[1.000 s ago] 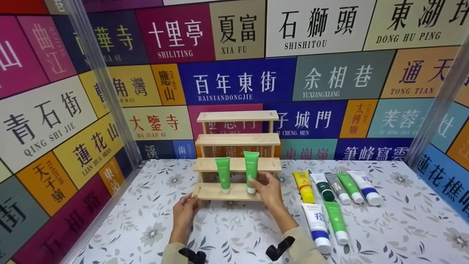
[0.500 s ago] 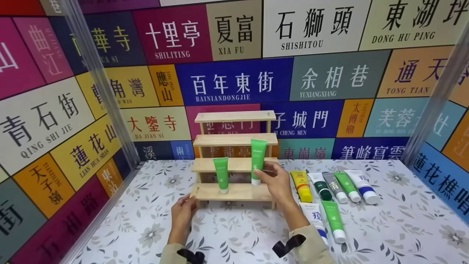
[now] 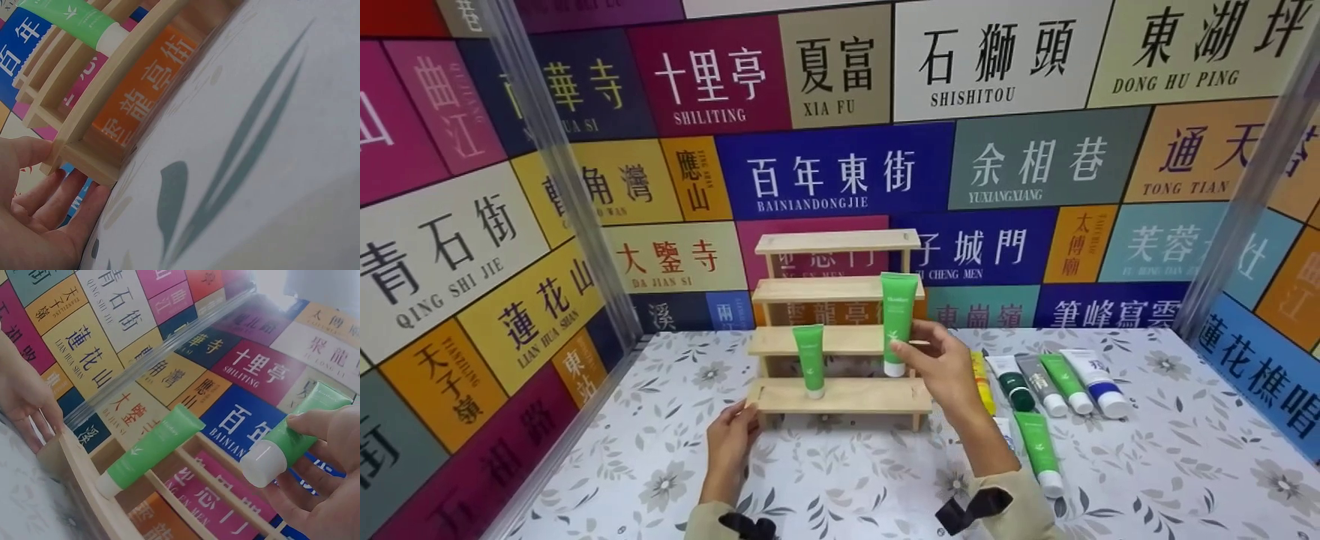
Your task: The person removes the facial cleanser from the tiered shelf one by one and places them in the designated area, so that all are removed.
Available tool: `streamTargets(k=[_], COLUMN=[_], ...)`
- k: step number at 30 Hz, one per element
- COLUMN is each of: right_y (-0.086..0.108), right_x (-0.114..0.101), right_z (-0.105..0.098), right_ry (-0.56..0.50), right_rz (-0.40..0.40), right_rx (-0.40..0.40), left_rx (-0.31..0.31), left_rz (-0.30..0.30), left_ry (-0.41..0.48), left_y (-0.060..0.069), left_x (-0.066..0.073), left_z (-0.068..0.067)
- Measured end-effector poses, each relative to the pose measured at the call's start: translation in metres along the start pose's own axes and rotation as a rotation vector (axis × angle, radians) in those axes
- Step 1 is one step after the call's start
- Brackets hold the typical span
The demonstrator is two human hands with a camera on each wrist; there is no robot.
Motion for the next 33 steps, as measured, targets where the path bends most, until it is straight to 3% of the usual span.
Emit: streamTargets(k=[8,18,33], right_y=[0.010,0.015,0.030], right_x=[-0.004,0.021,0.050], right_z=[-0.026,-0.075,-0.129], right_ry=[0.017,0.168,0.303], right_rz=[-0.028,0.048,0.105], right_rx=[-0.037,-0.045,-0.081], left_rx=[0.011,0.003,-0.009], left_rz=[-0.011,-0.004,-0.033], left_ry=[0.002,0.005,-0.010], left_y=[0.000,-0.001,0.000], left_x=[0.001,0.000,-0.002], left_z=[-0.004,-0.004,0.002])
Point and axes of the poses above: each hand's wrist, its own y-axis away from the middle knuckle, its own z-axis out of the palm, x = y × z, the point moved 6 cm from there along -y, towards the middle knuckle, and after that the axes turned 5 degrees about y, right-handed, at the moved point
